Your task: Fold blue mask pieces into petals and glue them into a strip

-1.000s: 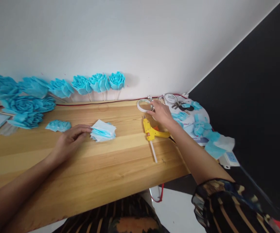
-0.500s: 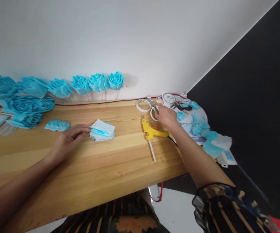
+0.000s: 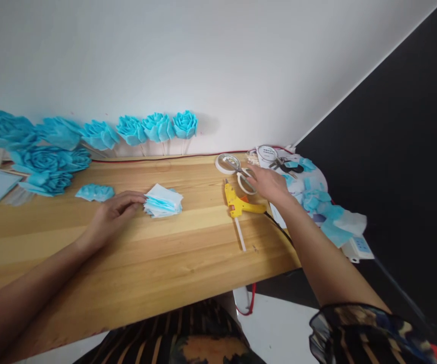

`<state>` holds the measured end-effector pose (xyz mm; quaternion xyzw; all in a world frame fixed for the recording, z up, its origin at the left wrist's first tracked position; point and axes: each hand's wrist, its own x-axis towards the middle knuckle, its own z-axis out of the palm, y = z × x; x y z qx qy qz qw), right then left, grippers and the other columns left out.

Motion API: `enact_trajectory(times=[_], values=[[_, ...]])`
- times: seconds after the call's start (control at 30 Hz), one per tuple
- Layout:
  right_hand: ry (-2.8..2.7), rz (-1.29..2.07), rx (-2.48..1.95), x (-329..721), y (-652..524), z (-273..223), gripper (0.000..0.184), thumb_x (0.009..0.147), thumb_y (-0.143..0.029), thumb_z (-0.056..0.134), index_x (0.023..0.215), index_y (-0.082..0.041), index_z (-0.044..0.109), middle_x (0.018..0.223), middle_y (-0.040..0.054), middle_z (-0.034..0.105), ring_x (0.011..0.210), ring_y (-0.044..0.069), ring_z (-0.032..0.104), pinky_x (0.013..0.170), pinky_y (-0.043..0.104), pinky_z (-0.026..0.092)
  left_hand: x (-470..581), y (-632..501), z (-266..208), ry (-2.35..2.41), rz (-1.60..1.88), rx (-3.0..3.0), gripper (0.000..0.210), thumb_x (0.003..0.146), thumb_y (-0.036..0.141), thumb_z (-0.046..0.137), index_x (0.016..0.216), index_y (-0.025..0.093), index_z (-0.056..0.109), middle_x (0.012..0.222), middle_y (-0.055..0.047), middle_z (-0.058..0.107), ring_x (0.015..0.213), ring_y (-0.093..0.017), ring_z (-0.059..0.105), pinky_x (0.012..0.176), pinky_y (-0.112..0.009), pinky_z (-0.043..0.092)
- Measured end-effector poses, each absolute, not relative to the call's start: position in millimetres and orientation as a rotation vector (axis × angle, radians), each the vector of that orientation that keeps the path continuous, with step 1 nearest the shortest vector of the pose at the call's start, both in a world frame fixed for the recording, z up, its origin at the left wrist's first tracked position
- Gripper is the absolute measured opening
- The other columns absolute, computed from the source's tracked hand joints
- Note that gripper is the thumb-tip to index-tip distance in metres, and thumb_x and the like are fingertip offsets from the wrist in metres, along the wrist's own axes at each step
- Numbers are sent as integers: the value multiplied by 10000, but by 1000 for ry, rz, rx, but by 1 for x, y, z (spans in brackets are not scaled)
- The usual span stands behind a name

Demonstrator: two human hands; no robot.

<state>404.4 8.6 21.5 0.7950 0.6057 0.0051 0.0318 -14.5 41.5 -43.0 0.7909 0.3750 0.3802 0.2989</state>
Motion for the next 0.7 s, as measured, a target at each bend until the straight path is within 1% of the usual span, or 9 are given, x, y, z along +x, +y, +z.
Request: enact_trajectory(times=[0.07,0.13,0.17,0.27,0.33,0.4,0.47,0.57,0.7], values=[[1932,151,2435,393,9,29,405,964,-343,464,1312,-247,649,1171,139,752,1046,344,694,770,398,502,-14,41,-42,998,1008,2103,225,921,312,528,905,216,731,1019,-74,776,979,-234,726,917,-405,576],[2126,251,2415,375,8,37,386,956,-254,439,1261,-229,675,1201,128,742,1090,328,677,826,404,510,-14,40,-41,1004,1011,2100,223,925,311,532,906,216,732,1008,-73,777,972,-236,725,913,-407,570],[2245,234,2414,364,6,41,377,941,-210,432,1214,-225,691,1193,115,744,1089,311,678,849,399,513,-14,39,-40,1009,1019,2086,224,930,309,530,913,215,733,1006,-72,777,968,-235,723,902,-401,570],[2522,-50,2413,325,-6,49,293,897,-163,434,953,-230,714,988,66,765,916,252,703,813,370,516,-15,37,-40,1041,1084,2008,228,940,273,511,954,213,731,1023,-69,771,969,-219,714,878,-372,565],[2666,-248,2309,297,-19,49,257,880,-163,443,863,-242,687,852,38,739,804,223,689,764,355,505,-16,36,-40,1067,1140,1966,227,927,240,509,963,215,732,1022,-61,768,971,-211,708,882,-366,560],[2791,-449,2187,272,-34,44,257,884,-165,426,853,-255,663,766,13,703,709,195,660,703,332,489,-17,35,-39,1076,1179,1948,221,904,215,519,947,211,736,995,-55,765,944,-204,701,871,-361,557],[2844,-566,2119,253,-48,34,280,866,-142,416,896,-272,663,719,-10,676,633,174,629,657,314,473,-16,35,-38,1051,1211,1937,221,888,197,521,924,194,739,960,-58,759,906,-197,692,838,-347,554],[2831,-606,2168,239,-59,18,385,840,-109,421,1056,-294,680,669,-25,655,567,168,602,616,306,456,-15,35,-37,1028,1229,1934,222,884,189,517,891,175,738,936,-67,752,905,-195,689,847,-342,544],[2755,-511,2420,235,-56,13,329,940,-222,454,1171,-278,681,667,-12,671,560,173,608,597,309,464,-12,34,-35,1039,1268,1954,234,895,178,501,881,173,734,917,-68,751,899,-198,695,838,-343,547]])
